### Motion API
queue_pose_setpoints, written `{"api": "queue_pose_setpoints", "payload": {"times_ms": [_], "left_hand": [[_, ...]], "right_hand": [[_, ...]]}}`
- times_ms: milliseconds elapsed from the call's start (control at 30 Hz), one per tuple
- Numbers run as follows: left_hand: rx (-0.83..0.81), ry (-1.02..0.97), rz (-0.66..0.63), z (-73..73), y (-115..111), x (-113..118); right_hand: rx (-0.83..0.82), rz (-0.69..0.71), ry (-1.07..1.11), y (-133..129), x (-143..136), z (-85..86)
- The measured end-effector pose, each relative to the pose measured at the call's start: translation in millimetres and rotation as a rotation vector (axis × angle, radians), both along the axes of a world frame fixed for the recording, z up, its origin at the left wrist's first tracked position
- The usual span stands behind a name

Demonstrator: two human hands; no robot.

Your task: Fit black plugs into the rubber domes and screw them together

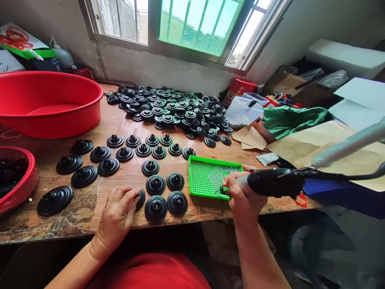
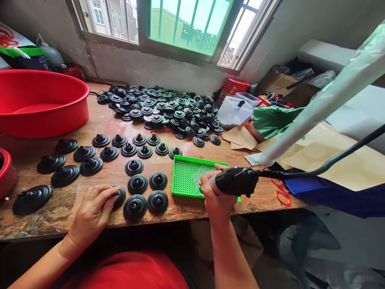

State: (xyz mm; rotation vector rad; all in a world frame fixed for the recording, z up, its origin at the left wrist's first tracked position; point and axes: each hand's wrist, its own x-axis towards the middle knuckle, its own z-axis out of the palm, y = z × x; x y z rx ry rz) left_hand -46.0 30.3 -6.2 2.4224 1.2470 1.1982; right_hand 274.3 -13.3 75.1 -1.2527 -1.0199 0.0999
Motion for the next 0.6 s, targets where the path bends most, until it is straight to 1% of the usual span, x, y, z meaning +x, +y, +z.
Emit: {"api": "queue_pose_setpoints", "payload": {"times_ms": [167,267,600], "left_hand": [[-0.084,-0.090,0.059,-1.0,-1.4,0.4],[-0.106,-0.101,0.082,-2.8,-2.1,0.0],[-0.104,-0.104,0.061,0.4,-1.5,0.2]], "right_hand": [[0.033,-0.038,0.005,-0.5,2.4,-3.9],[0.040,-0.044,0.019,-0.3,2.9,-5.4],[0.063,-0.015,0.082,-3.5,-0.7,-6.0]]}}
